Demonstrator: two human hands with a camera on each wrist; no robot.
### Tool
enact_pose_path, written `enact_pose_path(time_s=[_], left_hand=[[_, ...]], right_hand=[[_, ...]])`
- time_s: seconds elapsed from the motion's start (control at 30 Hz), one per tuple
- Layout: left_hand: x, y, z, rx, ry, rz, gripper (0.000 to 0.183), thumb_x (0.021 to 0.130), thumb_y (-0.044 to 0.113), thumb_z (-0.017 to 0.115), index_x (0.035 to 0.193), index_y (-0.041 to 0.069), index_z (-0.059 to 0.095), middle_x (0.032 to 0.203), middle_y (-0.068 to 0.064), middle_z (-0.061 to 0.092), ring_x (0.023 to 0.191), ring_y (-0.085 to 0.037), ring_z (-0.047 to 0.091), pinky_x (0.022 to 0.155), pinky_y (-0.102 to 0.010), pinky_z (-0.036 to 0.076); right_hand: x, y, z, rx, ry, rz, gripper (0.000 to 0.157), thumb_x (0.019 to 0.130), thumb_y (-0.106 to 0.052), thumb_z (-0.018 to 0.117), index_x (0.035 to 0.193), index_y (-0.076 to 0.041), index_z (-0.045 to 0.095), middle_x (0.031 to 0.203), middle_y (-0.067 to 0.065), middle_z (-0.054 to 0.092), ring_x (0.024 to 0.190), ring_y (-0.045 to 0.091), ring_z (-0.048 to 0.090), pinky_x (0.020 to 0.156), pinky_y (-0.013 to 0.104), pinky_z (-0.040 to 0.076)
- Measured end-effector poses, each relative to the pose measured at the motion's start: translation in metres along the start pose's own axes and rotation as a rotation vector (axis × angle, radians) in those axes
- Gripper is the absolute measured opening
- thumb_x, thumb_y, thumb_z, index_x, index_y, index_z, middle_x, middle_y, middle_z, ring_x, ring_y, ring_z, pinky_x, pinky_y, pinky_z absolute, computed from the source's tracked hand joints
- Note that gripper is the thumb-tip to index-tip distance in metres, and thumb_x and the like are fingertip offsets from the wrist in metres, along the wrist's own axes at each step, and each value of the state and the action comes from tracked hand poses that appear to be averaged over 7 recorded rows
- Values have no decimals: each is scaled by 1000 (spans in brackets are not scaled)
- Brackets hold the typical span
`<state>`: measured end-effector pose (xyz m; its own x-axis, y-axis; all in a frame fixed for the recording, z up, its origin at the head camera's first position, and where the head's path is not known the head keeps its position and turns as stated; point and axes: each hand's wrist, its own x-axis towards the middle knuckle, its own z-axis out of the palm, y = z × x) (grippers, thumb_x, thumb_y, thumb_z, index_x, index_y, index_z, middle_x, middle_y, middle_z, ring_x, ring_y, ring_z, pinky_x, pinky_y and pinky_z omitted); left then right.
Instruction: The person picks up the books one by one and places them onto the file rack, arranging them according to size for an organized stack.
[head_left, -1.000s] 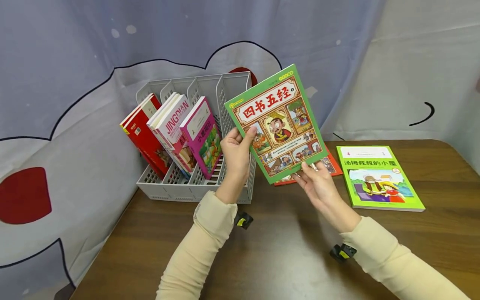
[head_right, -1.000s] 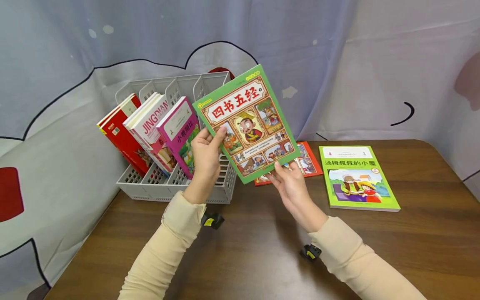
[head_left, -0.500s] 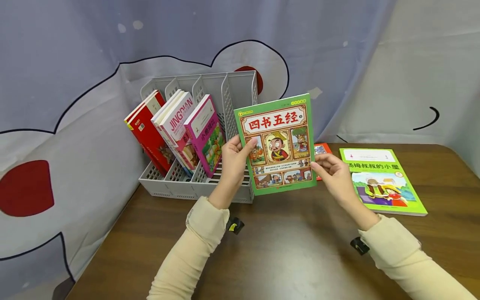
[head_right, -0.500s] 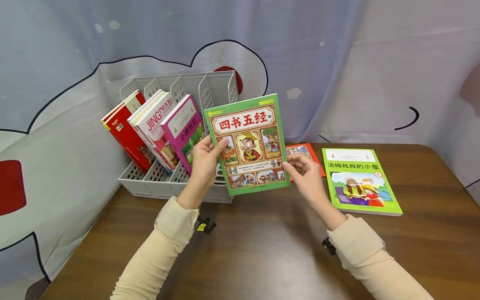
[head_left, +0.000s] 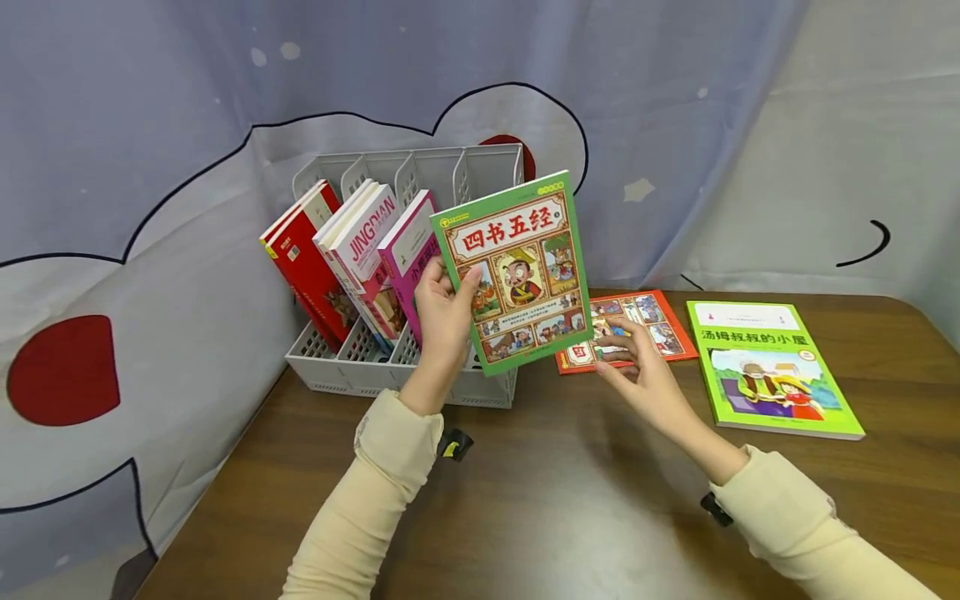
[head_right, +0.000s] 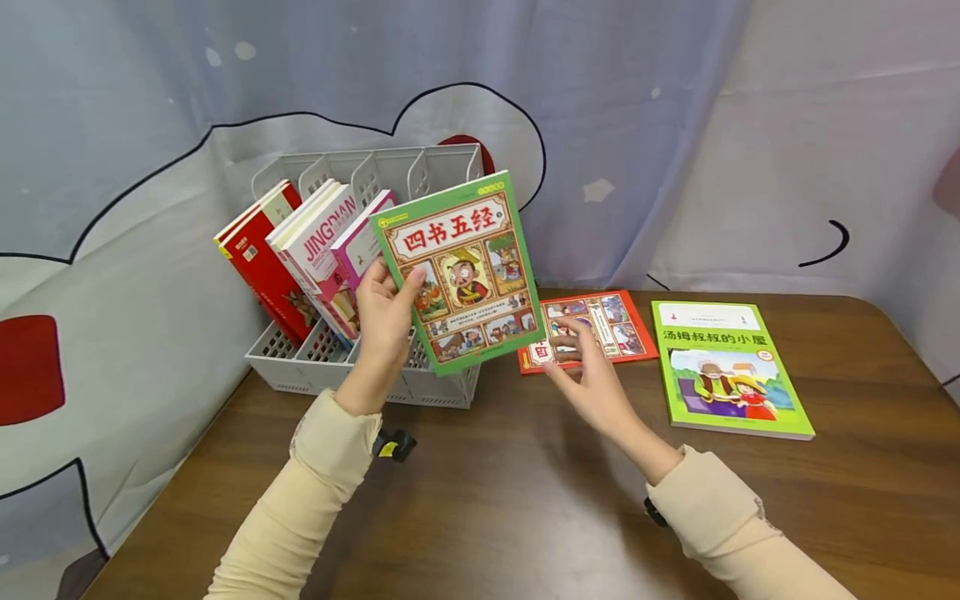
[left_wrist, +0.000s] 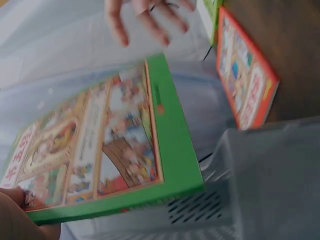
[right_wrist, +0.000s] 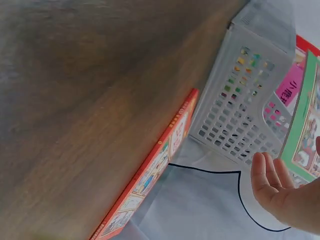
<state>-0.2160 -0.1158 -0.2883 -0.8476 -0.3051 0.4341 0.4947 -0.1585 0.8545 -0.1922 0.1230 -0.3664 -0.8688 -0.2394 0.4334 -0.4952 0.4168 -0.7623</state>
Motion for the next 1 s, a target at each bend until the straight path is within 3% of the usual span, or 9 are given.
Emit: enact_pose_path(time_s=[0.1, 0.23, 0.37, 0.5, 0.67, 0.9, 1.0], left_hand=[[7, 10, -3, 13, 31, 91, 19, 89, -1, 59, 108, -5, 55, 98, -24, 68, 75, -3, 65, 66, -20, 53], [16, 23, -8, -16, 84, 175, 20, 88, -4, 60, 108, -6, 55, 104, -28, 67, 81, -4, 67, 71, -20, 54], [20, 32, -11, -98, 162, 248, 24, 86, -5, 62, 110, -4, 56, 105, -20, 69, 88, -9, 67, 76, -23, 54], [20, 34, -10, -111, 239, 316, 28, 87, -4, 62, 114, -3, 56, 102, -11, 69, 90, -12, 67, 78, -24, 54], [21, 31, -2, -80, 294, 346, 27, 87, -4, 61, 114, -4, 58, 104, -17, 68, 89, -12, 67, 75, -24, 54], [36, 22, 14, -114, 332, 331, 19, 87, -6, 60, 105, -5, 58, 105, -21, 67, 91, -15, 67, 80, -28, 54], [47, 16, 22, -109, 359, 331, 9, 86, -6, 61, 88, 1, 55, 91, -13, 68, 80, -10, 64, 74, -24, 52]], right_hand=[[-3, 1, 1, -10, -12, -23, 57, 90, -3, 60, 139, -2, 31, 119, 23, 60, 101, 32, 61, 80, 15, 49], [-5, 2, 0, -33, -10, -35, 56, 90, -5, 62, 139, -6, 34, 117, 19, 62, 98, 9, 61, 79, 18, 50], [-7, 2, -2, -36, -18, -21, 55, 91, -8, 61, 139, -8, 34, 117, 18, 62, 97, -7, 53, 80, 21, 51], [-8, 4, -2, -40, -12, -9, 54, 91, -8, 61, 139, -7, 34, 116, 19, 62, 95, 5, 59, 80, 25, 52], [-10, 7, -2, -43, -19, 14, 54, 91, -8, 61, 138, -4, 34, 115, 21, 62, 96, 28, 63, 82, 28, 52], [-11, 9, -2, -39, -21, 27, 54, 91, -9, 60, 138, -2, 34, 115, 21, 62, 100, 34, 62, 84, 31, 52], [-11, 10, -2, -39, -19, 25, 54, 91, -9, 60, 137, -2, 34, 114, 20, 62, 101, 35, 62, 85, 33, 52]])
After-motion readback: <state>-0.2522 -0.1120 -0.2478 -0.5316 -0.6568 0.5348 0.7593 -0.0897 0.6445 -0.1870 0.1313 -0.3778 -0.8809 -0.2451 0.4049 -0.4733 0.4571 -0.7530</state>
